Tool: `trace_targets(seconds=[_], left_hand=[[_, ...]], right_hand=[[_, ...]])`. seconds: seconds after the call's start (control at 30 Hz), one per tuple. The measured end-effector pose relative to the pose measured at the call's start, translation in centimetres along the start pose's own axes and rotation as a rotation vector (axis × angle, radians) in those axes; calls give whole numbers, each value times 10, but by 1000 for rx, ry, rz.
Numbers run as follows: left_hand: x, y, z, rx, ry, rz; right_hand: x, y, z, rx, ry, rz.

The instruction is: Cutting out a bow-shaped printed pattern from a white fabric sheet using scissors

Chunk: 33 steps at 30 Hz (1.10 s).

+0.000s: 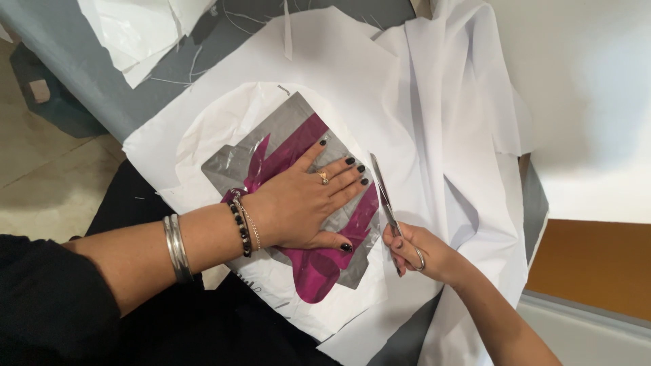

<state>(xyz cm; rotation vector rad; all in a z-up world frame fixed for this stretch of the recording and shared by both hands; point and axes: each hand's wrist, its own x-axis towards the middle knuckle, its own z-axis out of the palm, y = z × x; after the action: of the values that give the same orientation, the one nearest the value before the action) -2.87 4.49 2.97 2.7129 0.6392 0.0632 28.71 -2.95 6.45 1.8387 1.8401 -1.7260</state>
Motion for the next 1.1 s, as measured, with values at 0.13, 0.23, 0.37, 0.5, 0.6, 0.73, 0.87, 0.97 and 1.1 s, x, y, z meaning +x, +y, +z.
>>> trace_targets(seconds=[0.13, 0.23, 0.37, 0.5, 0.6, 0.73, 0.87, 0.97, 1.1], left_hand=[[0, 0, 2, -19, 16, 11], [1, 0, 2, -19, 0, 11], [1, 0, 2, -14, -15, 9], [1, 0, 2, -2, -18, 5], [1, 0, 2, -1, -10, 2], [-1, 0, -1, -13, -13, 11], [-3, 0, -2, -29, 0, 15], [-2, -1, 1, -22, 0, 10], [-3, -1, 0, -45, -5, 14]], right_hand=[[3, 0, -6, -42, 6, 22], [4, 5, -6, -63, 26, 31], [3, 11, -7, -86, 52, 43], [4, 19, -13, -124, 52, 89], [7, 17, -19, -143, 28, 84], [18, 0, -28, -177, -35, 76], [24, -10, -36, -241, -42, 78], [25, -9, -38, -262, -35, 79], [25, 1, -40, -270, -29, 98]])
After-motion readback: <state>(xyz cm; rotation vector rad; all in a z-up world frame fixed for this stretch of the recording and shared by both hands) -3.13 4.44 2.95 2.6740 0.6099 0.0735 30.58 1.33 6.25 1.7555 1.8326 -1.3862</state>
